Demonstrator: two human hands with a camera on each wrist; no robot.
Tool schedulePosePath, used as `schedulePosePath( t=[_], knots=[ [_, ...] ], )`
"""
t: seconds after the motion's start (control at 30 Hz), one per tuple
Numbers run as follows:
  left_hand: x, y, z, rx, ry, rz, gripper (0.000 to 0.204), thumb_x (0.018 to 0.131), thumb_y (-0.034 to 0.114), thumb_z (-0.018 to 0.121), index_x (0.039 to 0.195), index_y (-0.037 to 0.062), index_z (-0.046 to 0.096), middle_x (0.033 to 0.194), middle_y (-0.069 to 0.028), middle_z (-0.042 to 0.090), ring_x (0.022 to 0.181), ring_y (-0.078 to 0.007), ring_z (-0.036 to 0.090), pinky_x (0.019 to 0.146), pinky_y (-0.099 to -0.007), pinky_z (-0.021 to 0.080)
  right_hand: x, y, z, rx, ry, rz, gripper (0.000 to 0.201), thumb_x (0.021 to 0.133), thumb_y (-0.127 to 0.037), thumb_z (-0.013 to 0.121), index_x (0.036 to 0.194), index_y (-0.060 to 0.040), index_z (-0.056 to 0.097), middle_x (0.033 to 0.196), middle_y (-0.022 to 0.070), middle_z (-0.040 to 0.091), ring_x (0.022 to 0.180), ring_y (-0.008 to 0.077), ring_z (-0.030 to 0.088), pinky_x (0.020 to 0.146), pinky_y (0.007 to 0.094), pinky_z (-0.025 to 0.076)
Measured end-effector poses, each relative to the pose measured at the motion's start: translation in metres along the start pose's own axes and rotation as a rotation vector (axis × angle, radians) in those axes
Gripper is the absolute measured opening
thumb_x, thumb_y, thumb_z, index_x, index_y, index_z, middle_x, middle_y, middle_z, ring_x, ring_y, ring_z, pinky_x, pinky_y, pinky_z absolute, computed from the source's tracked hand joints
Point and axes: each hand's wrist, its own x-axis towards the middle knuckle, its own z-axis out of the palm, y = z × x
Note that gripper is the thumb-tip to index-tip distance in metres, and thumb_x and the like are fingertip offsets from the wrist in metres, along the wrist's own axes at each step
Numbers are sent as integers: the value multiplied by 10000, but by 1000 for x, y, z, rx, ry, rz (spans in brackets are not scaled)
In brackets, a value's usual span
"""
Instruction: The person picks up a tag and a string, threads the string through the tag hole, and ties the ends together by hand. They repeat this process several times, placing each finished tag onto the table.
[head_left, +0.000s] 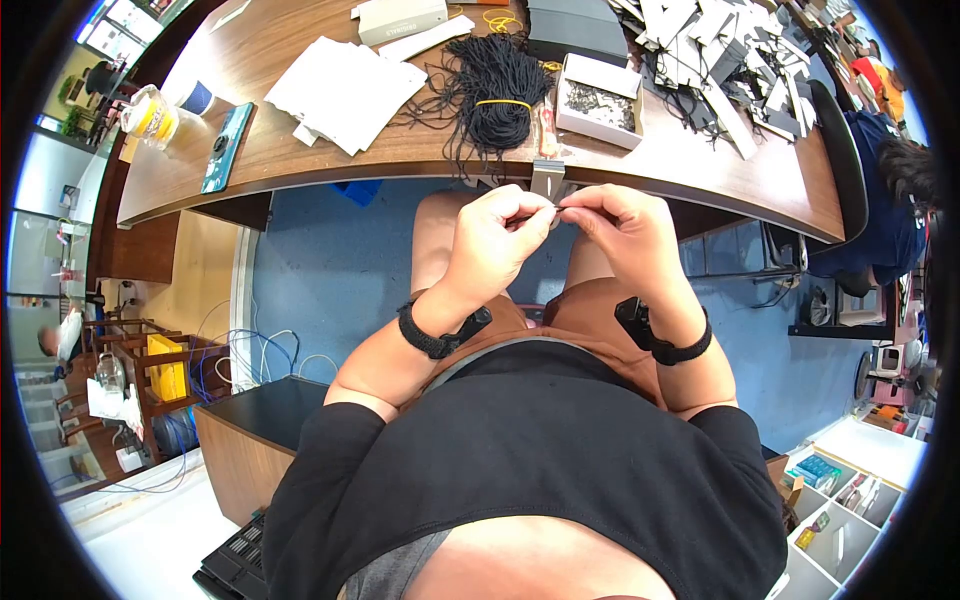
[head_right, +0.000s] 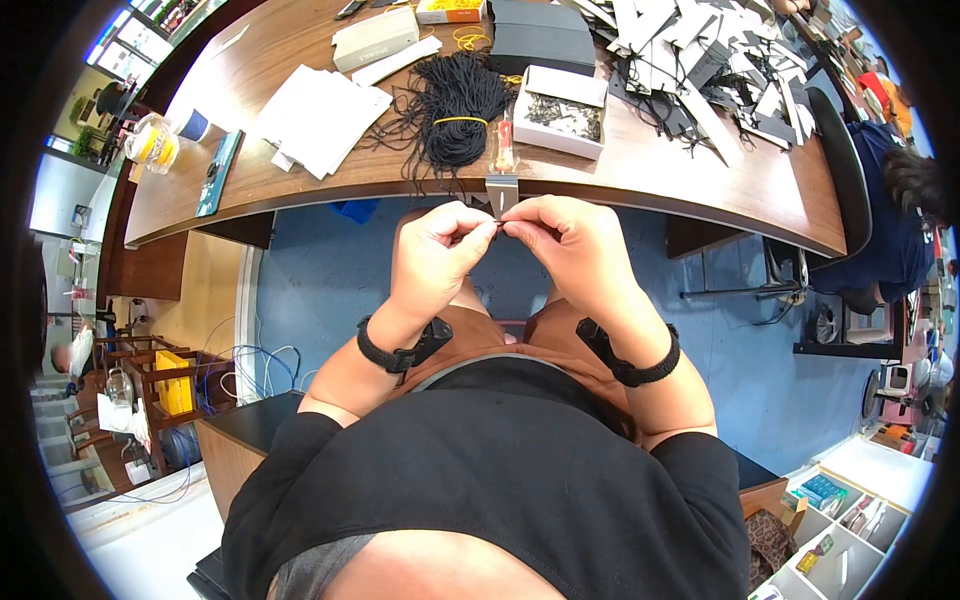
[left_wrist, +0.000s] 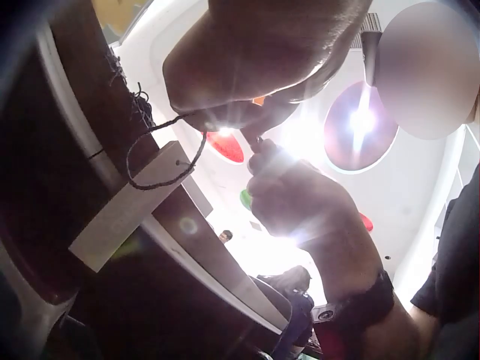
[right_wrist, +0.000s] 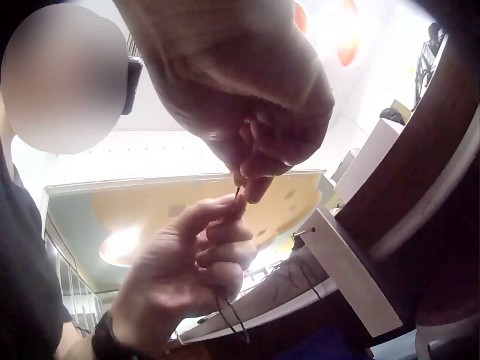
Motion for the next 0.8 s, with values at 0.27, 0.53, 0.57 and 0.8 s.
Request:
schedulePosePath(
  t=[0.27,0.53,0.57,0.8],
  knots=[
    [7,3,-19,319,-66,-110,137,873,120,625,825,-8,623,744,-11,604,652,-38,505,597,-180,403,-1,6,-5,-352,196,-446,129,712,-38,672,833,-40,625,759,66,615,658,224,586,585,310,473],
    [6,17,-12,-655,-201,-716,179,891,144,591,917,-28,633,607,63,417,489,-13,313,409,-167,227,-14,13,8,-470,103,-762,208,639,-73,650,845,-44,635,807,47,611,642,172,555,529,288,421],
    [2,11,-8,-581,-179,-653,166,883,142,607,934,-5,667,640,56,484,499,-5,337,413,-153,237,-13,10,8,-464,120,-744,201,648,-68,673,846,-52,639,783,48,615,619,178,561,519,292,435],
    [-3,1,1,-261,-119,-229,111,848,52,625,924,-25,648,728,25,551,650,-28,482,587,-190,427,-10,12,12,-283,228,-487,162,670,-61,744,806,-61,656,717,62,630,628,210,604,541,296,487]
  ],
)
